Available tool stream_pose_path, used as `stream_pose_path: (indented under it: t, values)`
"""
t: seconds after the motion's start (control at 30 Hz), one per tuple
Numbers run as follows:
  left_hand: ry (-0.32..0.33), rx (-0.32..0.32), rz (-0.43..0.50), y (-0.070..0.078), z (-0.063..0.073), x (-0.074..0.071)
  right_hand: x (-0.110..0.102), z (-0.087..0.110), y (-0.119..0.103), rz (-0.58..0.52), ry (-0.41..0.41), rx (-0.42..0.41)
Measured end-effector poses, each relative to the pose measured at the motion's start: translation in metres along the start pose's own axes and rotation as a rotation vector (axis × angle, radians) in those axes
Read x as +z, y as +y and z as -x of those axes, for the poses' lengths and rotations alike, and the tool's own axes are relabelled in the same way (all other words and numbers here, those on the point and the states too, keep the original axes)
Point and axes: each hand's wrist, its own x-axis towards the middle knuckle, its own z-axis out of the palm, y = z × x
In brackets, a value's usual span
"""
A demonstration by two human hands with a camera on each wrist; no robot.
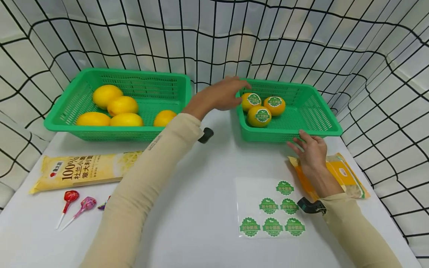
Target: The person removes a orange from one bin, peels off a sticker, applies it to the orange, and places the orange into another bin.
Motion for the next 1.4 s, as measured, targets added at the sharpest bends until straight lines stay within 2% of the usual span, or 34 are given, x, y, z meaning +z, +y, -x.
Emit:
stream_pose_path:
  t: [0.1, 0.23, 0.4, 0.5, 0.6, 0.7, 0.8, 0.93, 1.0, 1.1, 1.27, 1.4]
  values:
    - [0.09, -0.023, 0.021, -0.012, 0.037, 0.002, -0.004, 0.0, -0.006, 0.026, -0.004, 0.019]
    - [0.183, -0.06, 0.074, -0.031, 0.092, 0.01, -0.009, 0.003, -0.011, 0.085, -0.037, 0.06]
    - [0.246, -0.149, 0.153, -0.052, 0.159, 0.016, -0.012, 0.011, -0.012, 0.171, -0.102, 0.12]
    - [0.266, -0.221, 0.153, -0.062, 0.19, 0.019, -0.01, 0.02, -0.009, 0.239, -0.124, 0.132]
    - [0.28, -0.282, 0.107, -0.076, 0.213, 0.024, 0.0, 0.032, -0.004, 0.338, -0.14, 0.088]
    - [0.313, -0.322, 0.067, -0.093, 0.23, 0.026, 0.019, 0.042, 0.0, 0.412, -0.165, -0.001]
    - [0.321, -0.364, 0.047, -0.108, 0.239, 0.022, 0.047, 0.048, 0.001, 0.453, -0.228, -0.115]
    - [0.236, -0.434, 0.056, -0.119, 0.248, 0.015, 0.086, 0.049, 0.002, 0.505, -0.34, -0.237]
    - [0.191, -0.46, 0.06, -0.124, 0.252, 0.013, 0.104, 0.048, 0.004, 0.524, -0.385, -0.259]
    - [0.17, -0.497, 0.046, -0.127, 0.257, 0.01, 0.13, 0.046, 0.01, 0.522, -0.453, -0.27]
    - [0.173, -0.565, -0.009, -0.128, 0.267, 0.008, 0.177, 0.043, 0.017, 0.565, -0.558, -0.313]
    - [0.188, -0.607, -0.036, -0.131, 0.276, 0.007, 0.224, 0.04, 0.017, 0.681, -0.666, -0.384]
